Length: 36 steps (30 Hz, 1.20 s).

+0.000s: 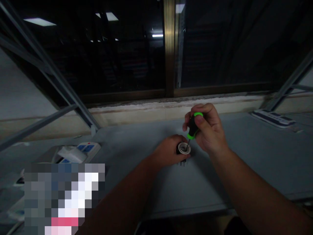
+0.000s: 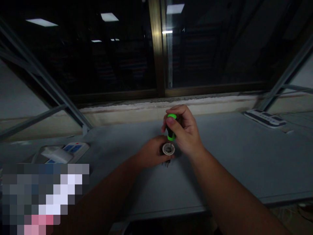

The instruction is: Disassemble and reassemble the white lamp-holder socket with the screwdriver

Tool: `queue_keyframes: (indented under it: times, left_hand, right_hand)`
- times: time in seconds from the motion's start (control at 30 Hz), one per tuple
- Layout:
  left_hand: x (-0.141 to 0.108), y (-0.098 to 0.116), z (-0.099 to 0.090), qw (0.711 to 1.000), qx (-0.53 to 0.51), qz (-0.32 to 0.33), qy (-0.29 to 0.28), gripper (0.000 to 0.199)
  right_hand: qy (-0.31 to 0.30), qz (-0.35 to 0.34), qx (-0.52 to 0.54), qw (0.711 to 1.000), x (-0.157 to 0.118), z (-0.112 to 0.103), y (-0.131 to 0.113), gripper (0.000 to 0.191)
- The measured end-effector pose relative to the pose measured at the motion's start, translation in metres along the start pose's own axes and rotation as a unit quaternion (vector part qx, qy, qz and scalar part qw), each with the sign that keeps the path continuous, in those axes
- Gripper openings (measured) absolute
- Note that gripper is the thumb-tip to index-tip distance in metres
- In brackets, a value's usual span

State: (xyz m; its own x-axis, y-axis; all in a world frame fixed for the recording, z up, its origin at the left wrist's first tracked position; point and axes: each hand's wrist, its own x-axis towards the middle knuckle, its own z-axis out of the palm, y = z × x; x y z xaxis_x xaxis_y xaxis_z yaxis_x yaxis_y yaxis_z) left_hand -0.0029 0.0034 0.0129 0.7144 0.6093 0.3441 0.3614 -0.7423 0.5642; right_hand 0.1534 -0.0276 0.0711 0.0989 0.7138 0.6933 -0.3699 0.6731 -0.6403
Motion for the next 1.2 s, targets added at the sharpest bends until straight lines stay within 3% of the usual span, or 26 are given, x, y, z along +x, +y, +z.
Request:
queue_keyframes:
  times: [0.17, 0.27, 0.4, 0.5, 0.6, 0.7, 0.8, 0.93, 1.0, 1.2]
  left_hand:
    - [-0.0006, -0.0014, -0.0008, 1.000, -0.002, -0.007, -0.015, 0.032]
    - [-0.0004, -0.0022, -0.0008, 1.000, 0.002, -0.011, -0.015, 0.037]
    - [-0.0002, -0.0015, -0.0012, 1.000, -0.003, -0.014, -0.013, 0.035]
    - [-0.0003, -0.0012, -0.0010, 1.000, -0.011, -0.017, -0.011, 0.035]
    - [-0.0003, -0.0024, -0.0003, 1.000, -0.013, -0.012, -0.014, 0.033]
    - [0.0000, -0.0034, 0.0000, 1.000, -0.016, -0.008, -0.015, 0.036]
    - [0.0003, -0.0033, -0.0002, 1.000, -0.016, -0.009, -0.014, 0.036]
    - [0.0005, -0.0034, -0.0003, 1.000, -0.007, -0.002, -0.017, 0.032]
    - [0.0005, -0.0044, 0.0002, 1.000, -0.007, 0.003, -0.017, 0.032]
    - [0.0003, -0.0074, 0.0018, 1.000, -0.006, 0.013, -0.018, 0.034]
  right_hand:
    - [0.002, 0.047, 0.053, 0.997, 0.0014, -0.0004, -0.0021, 0.025]
    - [0.020, 0.020, 0.076, 0.997, 0.0000, 0.0009, -0.0007, 0.023]
    - [0.036, -0.011, 0.025, 0.999, 0.0002, -0.0002, 0.0022, 0.030]
    - [0.039, 0.035, 0.009, 0.999, 0.0016, -0.0001, 0.0007, 0.021]
    - [0.034, 0.071, 0.042, 0.996, 0.0018, 0.0019, -0.0024, 0.029]
    - [0.014, 0.039, 0.081, 0.996, 0.0009, 0.0029, -0.0028, 0.026]
    - [0.018, 0.008, 0.061, 0.998, 0.0007, 0.0017, -0.0010, 0.037]
    - [0.025, 0.058, 0.029, 0.998, 0.0017, 0.0011, -0.0013, 0.022]
    - [0.021, 0.076, 0.038, 0.996, 0.0018, 0.0019, -0.0025, 0.029]
    - [0.002, 0.016, 0.062, 0.998, 0.0012, 0.0005, 0.0001, 0.038]
